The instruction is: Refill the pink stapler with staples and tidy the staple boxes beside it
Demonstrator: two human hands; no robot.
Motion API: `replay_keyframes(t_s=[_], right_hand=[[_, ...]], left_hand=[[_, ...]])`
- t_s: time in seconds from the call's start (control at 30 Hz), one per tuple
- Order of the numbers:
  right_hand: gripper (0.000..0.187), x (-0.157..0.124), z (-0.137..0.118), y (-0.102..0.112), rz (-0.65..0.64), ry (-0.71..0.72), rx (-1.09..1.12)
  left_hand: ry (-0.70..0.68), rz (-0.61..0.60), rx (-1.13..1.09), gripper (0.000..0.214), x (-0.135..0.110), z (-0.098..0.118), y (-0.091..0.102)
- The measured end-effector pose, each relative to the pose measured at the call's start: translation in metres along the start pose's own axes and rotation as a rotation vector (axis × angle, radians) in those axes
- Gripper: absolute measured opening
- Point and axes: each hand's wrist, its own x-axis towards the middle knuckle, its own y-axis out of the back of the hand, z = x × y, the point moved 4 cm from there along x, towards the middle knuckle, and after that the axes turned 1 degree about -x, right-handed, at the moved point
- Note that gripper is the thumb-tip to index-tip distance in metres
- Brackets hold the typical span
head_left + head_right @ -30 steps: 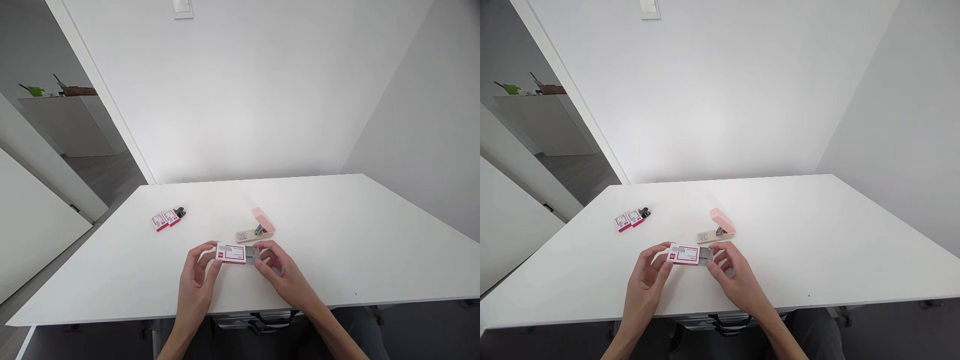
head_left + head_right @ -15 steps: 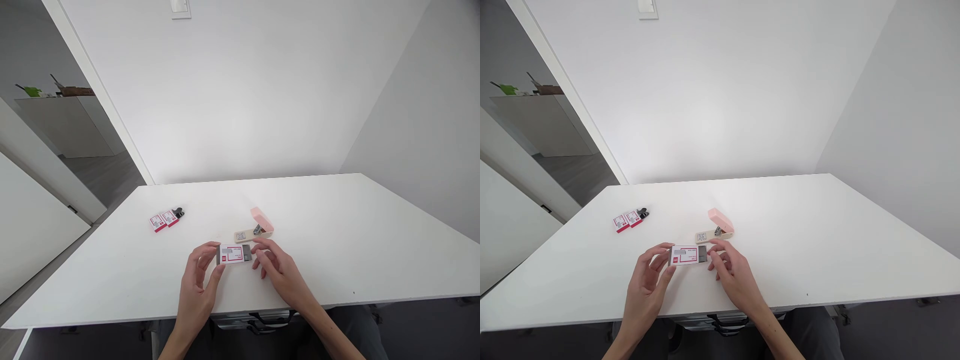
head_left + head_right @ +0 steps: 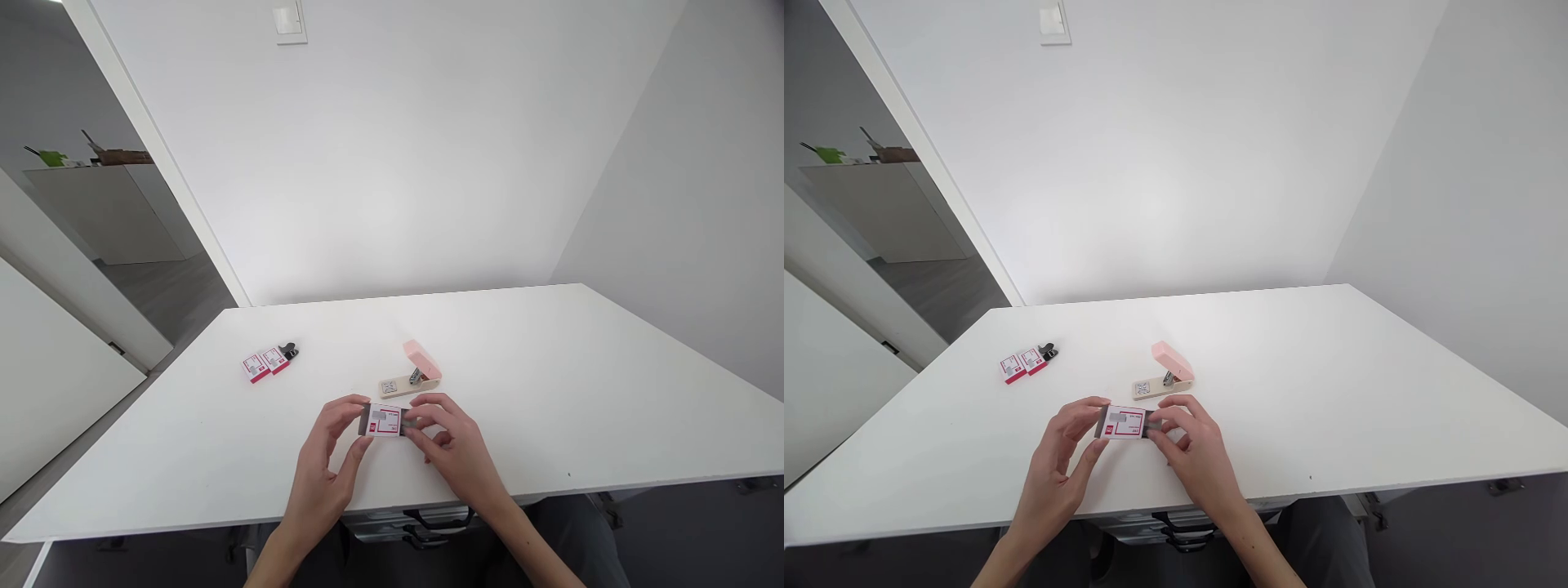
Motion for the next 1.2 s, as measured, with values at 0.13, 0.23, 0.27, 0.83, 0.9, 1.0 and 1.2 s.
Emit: replay_keyframes(t_s=[0.13, 0.23, 0.27, 0.83, 0.9, 1.0, 1.2], right_hand=[[0.021, -0.001, 0.001, -0.002, -0.006, 0.042, -0.116], [0.021, -0.001, 0.001, -0.003, -0.008, 0.067, -0.156], [0.021, -0.002, 0.002, -0.003, -0.008, 0.067, -0.159], [0.029, -0.003, 0.010, -0.001, 0.056, 0.009, -0.273], [0.029, -0.004, 0.008, -0.002, 0.047, 0.023, -0.282], [0.033, -0.002, 0.002, 0.000, 0.043, 0.015, -0.233], [0.038, -0.001, -0.005, 0.006, -0.033, -0.018, -0.136]], left_hand=[[-0.006, -0.034, -0.020, 0.030, -0.001, 0.002, -0.001], [-0.001, -0.059, -0.020, 0.030, -0.003, 0.004, -0.002], [-0.001, -0.067, -0.010, 0.030, -0.003, 0.005, -0.002], [0.192, 0.103, -0.029, 0.032, -0.005, -0.005, 0.019], [0.244, 0.145, -0.124, 0.034, -0.005, -0.006, 0.021], [0.284, 0.173, -0.186, 0.035, -0.005, -0.007, 0.021], [0.312, 0.077, -0.287, 0.037, -0.008, -0.009, 0.009]])
